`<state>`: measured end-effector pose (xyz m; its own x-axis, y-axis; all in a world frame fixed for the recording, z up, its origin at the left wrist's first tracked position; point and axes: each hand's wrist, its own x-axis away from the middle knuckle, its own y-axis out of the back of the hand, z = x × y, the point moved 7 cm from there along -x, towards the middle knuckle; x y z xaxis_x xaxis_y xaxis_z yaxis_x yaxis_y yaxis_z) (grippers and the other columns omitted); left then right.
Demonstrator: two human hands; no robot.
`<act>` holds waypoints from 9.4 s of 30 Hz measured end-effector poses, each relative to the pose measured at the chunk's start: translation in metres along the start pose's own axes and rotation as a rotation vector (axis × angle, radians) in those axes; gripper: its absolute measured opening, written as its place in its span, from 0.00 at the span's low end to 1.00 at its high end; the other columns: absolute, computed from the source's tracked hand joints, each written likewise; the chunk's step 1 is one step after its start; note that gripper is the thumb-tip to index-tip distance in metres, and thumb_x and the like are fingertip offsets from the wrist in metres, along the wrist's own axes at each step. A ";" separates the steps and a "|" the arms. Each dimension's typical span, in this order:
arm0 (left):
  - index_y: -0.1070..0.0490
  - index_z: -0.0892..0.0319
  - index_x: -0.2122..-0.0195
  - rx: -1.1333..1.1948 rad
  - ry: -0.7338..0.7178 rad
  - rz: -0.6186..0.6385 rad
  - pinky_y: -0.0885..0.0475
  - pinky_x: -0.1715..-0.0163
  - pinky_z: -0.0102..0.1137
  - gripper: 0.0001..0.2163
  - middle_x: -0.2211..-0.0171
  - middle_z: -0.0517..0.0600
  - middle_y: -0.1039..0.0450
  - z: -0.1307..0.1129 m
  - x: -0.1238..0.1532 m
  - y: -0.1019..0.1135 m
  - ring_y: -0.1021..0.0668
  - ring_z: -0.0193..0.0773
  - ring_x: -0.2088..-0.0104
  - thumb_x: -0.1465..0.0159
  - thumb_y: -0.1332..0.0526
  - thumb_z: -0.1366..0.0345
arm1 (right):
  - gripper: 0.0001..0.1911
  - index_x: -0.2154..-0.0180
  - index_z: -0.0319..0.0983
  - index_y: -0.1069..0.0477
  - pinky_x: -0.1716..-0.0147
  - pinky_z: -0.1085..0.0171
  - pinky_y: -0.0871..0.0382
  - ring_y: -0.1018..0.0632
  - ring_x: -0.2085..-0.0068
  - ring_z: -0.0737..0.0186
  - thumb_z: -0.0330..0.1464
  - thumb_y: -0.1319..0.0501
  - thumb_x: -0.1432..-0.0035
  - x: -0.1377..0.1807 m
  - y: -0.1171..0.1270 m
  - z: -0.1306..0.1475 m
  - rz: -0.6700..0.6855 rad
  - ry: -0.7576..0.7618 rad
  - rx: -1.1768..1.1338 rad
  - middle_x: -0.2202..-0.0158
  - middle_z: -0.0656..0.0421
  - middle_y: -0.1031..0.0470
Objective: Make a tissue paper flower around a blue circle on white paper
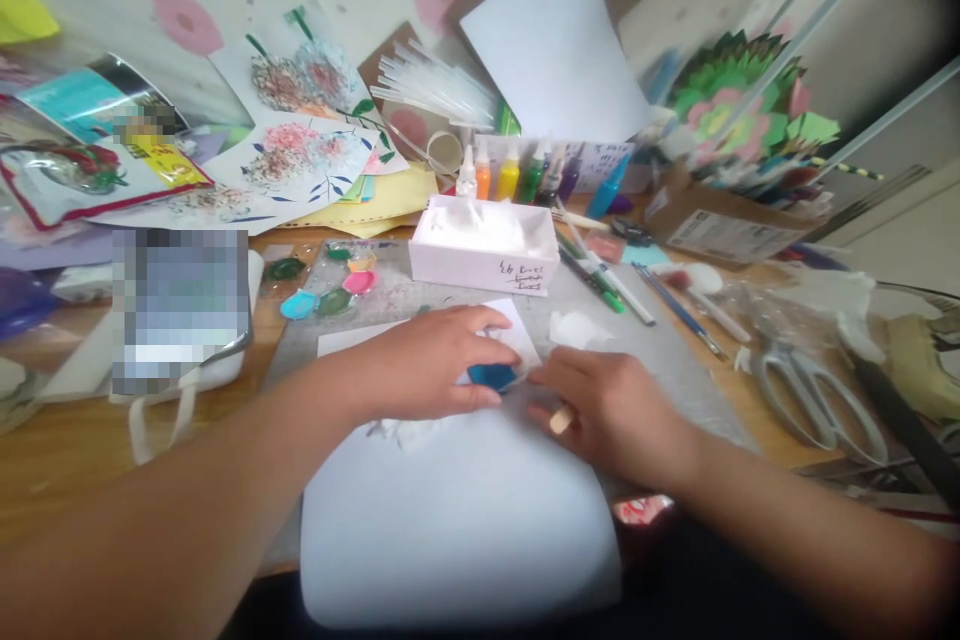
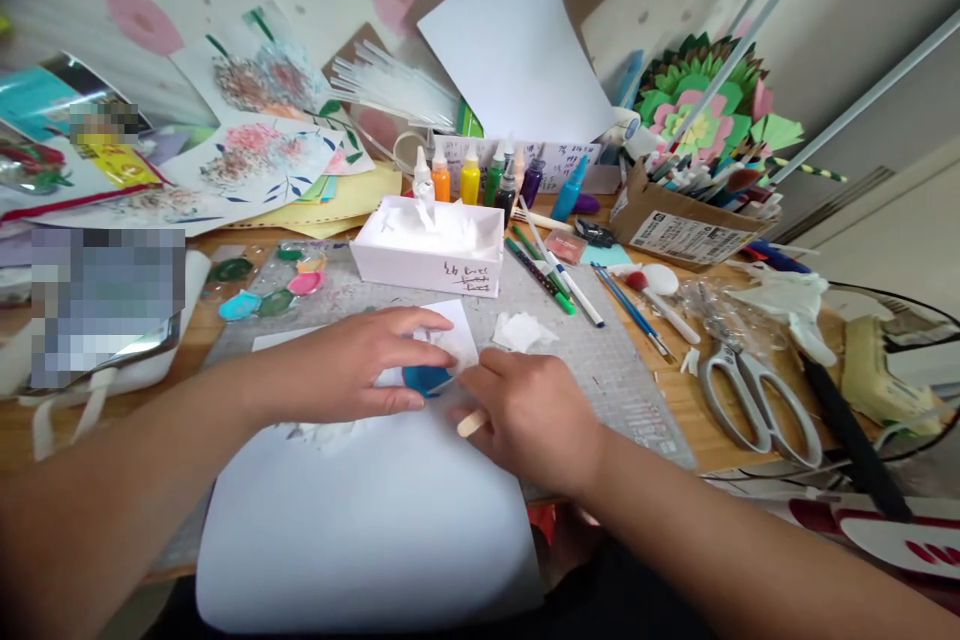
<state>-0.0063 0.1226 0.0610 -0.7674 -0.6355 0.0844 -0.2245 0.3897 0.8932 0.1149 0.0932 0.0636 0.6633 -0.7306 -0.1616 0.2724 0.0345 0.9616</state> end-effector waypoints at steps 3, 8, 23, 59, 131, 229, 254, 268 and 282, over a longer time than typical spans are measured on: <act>0.33 0.43 0.50 -0.007 0.000 -0.001 0.38 0.48 0.35 0.16 0.41 0.44 0.44 0.000 0.000 0.000 0.34 0.43 0.45 0.40 0.41 0.57 | 0.14 0.65 0.39 0.28 0.70 0.65 0.36 0.29 0.69 0.63 0.36 0.49 0.38 0.000 0.021 -0.015 -0.050 -0.059 -0.351 0.69 0.56 0.30; 0.33 0.43 0.49 -0.004 0.009 0.013 0.38 0.48 0.36 0.16 0.41 0.45 0.44 0.002 -0.001 -0.002 0.35 0.44 0.45 0.39 0.42 0.56 | 0.24 0.70 0.41 0.28 0.73 0.66 0.34 0.29 0.73 0.64 0.44 0.57 0.35 0.007 0.040 -0.038 -0.159 -0.247 -0.684 0.75 0.58 0.31; 0.34 0.45 0.48 -0.061 0.001 0.028 0.39 0.46 0.38 0.17 0.40 0.47 0.45 0.002 -0.001 -0.004 0.37 0.44 0.43 0.38 0.43 0.56 | 0.10 0.72 0.39 0.29 0.76 0.69 0.36 0.29 0.74 0.67 0.38 0.40 0.45 0.002 -0.006 -0.036 -0.089 -0.382 -0.748 0.74 0.61 0.28; 0.28 0.42 0.58 -0.071 -0.064 -0.057 0.48 0.42 0.46 0.12 0.37 0.40 0.52 -0.010 0.002 0.003 0.52 0.51 0.37 0.43 0.40 0.63 | 0.16 0.59 0.37 0.27 0.61 0.61 0.34 0.26 0.62 0.57 0.23 0.45 0.49 0.011 0.020 -0.084 -0.056 -0.156 0.099 0.63 0.53 0.29; 0.29 0.45 0.53 -0.077 -0.078 -0.057 0.49 0.42 0.47 0.14 0.38 0.48 0.49 -0.003 -0.001 -0.001 0.49 0.50 0.38 0.41 0.41 0.58 | 0.05 0.77 0.39 0.32 0.76 0.68 0.41 0.34 0.75 0.68 0.25 0.41 0.51 -0.006 0.030 -0.033 -0.155 -0.227 -0.516 0.77 0.62 0.34; 0.29 0.47 0.53 -0.080 -0.068 -0.041 0.47 0.42 0.45 0.14 0.39 0.49 0.47 -0.002 0.002 0.000 0.47 0.49 0.38 0.40 0.41 0.58 | 0.04 0.74 0.39 0.34 0.75 0.68 0.39 0.31 0.77 0.68 0.29 0.39 0.51 -0.014 -0.002 -0.026 -0.042 -0.360 -0.410 0.78 0.64 0.31; 0.30 0.49 0.51 -0.047 -0.050 -0.002 0.41 0.45 0.40 0.15 0.42 0.49 0.40 -0.003 -0.001 -0.001 0.37 0.45 0.43 0.40 0.41 0.61 | 0.04 0.71 0.39 0.40 0.80 0.71 0.43 0.36 0.77 0.71 0.28 0.44 0.47 0.005 -0.001 -0.016 0.068 -0.301 -0.818 0.77 0.65 0.35; 0.29 0.48 0.53 -0.035 -0.063 -0.012 0.42 0.44 0.40 0.14 0.44 0.48 0.38 -0.002 0.000 -0.002 0.37 0.45 0.43 0.41 0.42 0.61 | 0.02 0.71 0.39 0.38 0.78 0.71 0.41 0.33 0.76 0.71 0.28 0.44 0.46 -0.007 -0.004 -0.009 0.107 -0.256 -0.691 0.76 0.65 0.33; 0.29 0.49 0.59 0.041 -0.054 -0.059 0.40 0.46 0.38 0.09 0.42 0.45 0.43 -0.003 -0.001 0.001 0.36 0.43 0.44 0.41 0.42 0.64 | 0.07 0.75 0.38 0.37 0.80 0.70 0.45 0.36 0.79 0.71 0.31 0.38 0.51 -0.002 0.013 -0.030 -0.122 -0.400 -1.029 0.80 0.65 0.35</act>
<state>-0.0041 0.1221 0.0633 -0.7833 -0.6217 0.0072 -0.2940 0.3806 0.8768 0.1376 0.1158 0.0699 0.3707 -0.9286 0.0191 0.8920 0.3616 0.2713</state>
